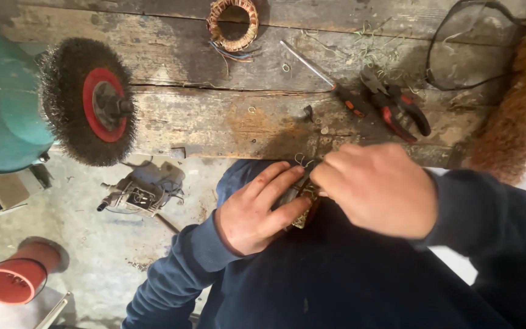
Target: Dismantling and removing copper wiring from an electric motor stator using hand tools.
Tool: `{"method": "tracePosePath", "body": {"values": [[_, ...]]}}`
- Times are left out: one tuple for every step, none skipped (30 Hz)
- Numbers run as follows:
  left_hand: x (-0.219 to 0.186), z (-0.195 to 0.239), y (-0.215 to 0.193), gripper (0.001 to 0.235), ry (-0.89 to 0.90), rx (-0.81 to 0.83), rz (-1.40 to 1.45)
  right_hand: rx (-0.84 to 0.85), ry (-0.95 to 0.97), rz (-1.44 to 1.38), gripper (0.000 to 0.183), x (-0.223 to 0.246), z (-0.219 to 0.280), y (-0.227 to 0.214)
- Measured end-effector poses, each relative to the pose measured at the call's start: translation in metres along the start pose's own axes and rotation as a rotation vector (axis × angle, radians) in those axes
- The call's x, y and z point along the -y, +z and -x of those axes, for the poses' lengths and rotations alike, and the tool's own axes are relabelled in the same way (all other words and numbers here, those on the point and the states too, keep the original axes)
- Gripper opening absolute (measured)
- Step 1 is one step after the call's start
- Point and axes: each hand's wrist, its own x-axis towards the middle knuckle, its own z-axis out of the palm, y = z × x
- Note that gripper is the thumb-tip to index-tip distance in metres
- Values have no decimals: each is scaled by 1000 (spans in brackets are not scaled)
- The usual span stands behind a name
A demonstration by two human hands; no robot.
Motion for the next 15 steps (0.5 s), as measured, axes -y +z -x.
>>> {"method": "tracePosePath", "body": {"values": [[0, 0, 1, 46, -2, 1, 2, 1, 0, -2, 18, 7, 2, 1], [0, 1, 1, 48, -9, 0, 10, -3, -15, 186, 15, 13, 4, 2], [1, 1, 2, 49, -16, -1, 19, -7, -30, 373, 11, 20, 6, 4], [3, 1, 3, 49, -15, 2, 22, -7, -26, 371, 11, 20, 7, 4], [4, 1, 4, 53, -15, 2, 55, -18, -91, 484, 13, 21, 7, 4], [6, 2, 4, 56, -17, 2, 85, -31, -159, 596, 15, 21, 7, 4], [10, 3, 6, 56, -16, 5, 86, -32, -157, 594, 15, 12, 6, 6], [15, 5, 8, 63, 4, -26, 146, -100, -223, 591, 14, 2, 5, 9], [19, 7, 10, 69, 24, -58, 207, -169, -288, 587, 13, -7, 4, 12], [20, 7, 12, 69, 27, -56, 208, -169, -285, 588, 13, -17, 3, 19], [22, 7, 14, 73, 9, -76, 270, -215, -290, 302, 14, -27, 2, 25], [24, 7, 15, 77, -10, -97, 326, -259, -298, 16, 15, -37, 0, 32], [26, 7, 14, 77, -9, -97, 322, -263, -301, 18, 15, -37, -4, 31], [27, 8, 15, 79, -27, -94, 310, -284, -287, -6, 13, -36, -6, 31], [28, 9, 17, 80, -45, -91, 299, -304, -273, -31, 12, -36, -7, 32]]}}
